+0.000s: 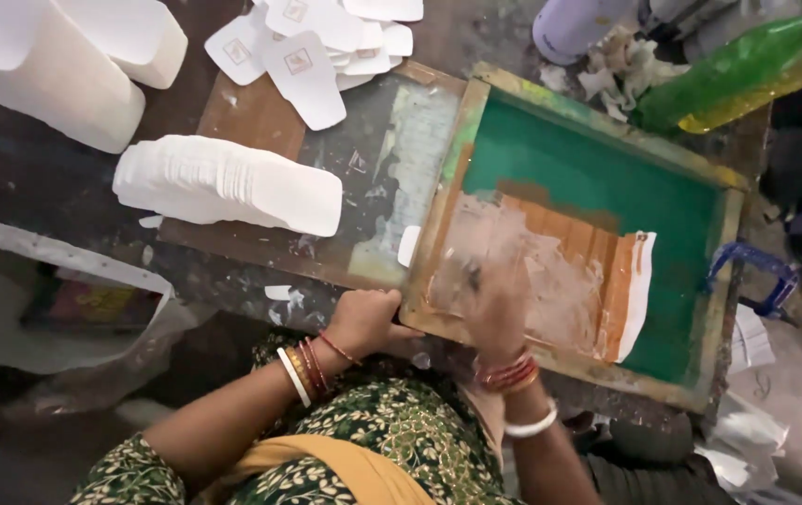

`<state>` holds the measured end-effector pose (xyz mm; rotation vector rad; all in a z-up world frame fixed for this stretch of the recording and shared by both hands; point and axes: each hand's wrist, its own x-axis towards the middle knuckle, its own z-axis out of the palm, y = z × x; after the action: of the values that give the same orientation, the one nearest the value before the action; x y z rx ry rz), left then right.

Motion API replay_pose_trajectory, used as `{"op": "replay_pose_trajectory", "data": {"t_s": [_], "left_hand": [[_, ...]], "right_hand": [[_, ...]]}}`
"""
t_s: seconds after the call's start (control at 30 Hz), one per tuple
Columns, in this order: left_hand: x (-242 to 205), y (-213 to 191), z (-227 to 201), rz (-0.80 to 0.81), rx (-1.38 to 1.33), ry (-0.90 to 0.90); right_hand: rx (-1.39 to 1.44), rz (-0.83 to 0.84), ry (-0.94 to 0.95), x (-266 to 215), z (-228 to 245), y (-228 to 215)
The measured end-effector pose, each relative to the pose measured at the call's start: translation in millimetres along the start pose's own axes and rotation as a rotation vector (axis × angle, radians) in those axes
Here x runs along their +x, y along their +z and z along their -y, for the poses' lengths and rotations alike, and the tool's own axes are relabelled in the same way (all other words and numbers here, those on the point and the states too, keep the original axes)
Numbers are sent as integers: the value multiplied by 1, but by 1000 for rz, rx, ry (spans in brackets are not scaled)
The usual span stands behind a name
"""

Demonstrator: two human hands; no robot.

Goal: The person repeatedly places white foam trays on a wooden board, applies a substance with a squeegee, and stacks the finished trays. The process is repeated continuously for each tray.

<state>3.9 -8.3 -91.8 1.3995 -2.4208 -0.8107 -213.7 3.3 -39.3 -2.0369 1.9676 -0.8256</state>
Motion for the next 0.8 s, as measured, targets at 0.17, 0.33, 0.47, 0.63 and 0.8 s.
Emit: {"op": "replay_pose_trajectory", "data": {"t_s": [0.17,0.33,0.47,0.63,0.8], "left_hand": [[-3,3,2,51,33,-30],[-1,3,-4,58,-6,-151],[-2,-14,-16,68,-155,-317],[-9,-64,-49,158,-709,80],[56,-41,-18,-136,-434,293]], "right_hand": [[45,125,-131,56,-14,-15],[-21,61,-240,-12,-6,-3],[106,111,-153,-59,25,-21],[29,-427,-242,-67,16,-50],[-40,-750,-179,-86,-35,-108]]}}
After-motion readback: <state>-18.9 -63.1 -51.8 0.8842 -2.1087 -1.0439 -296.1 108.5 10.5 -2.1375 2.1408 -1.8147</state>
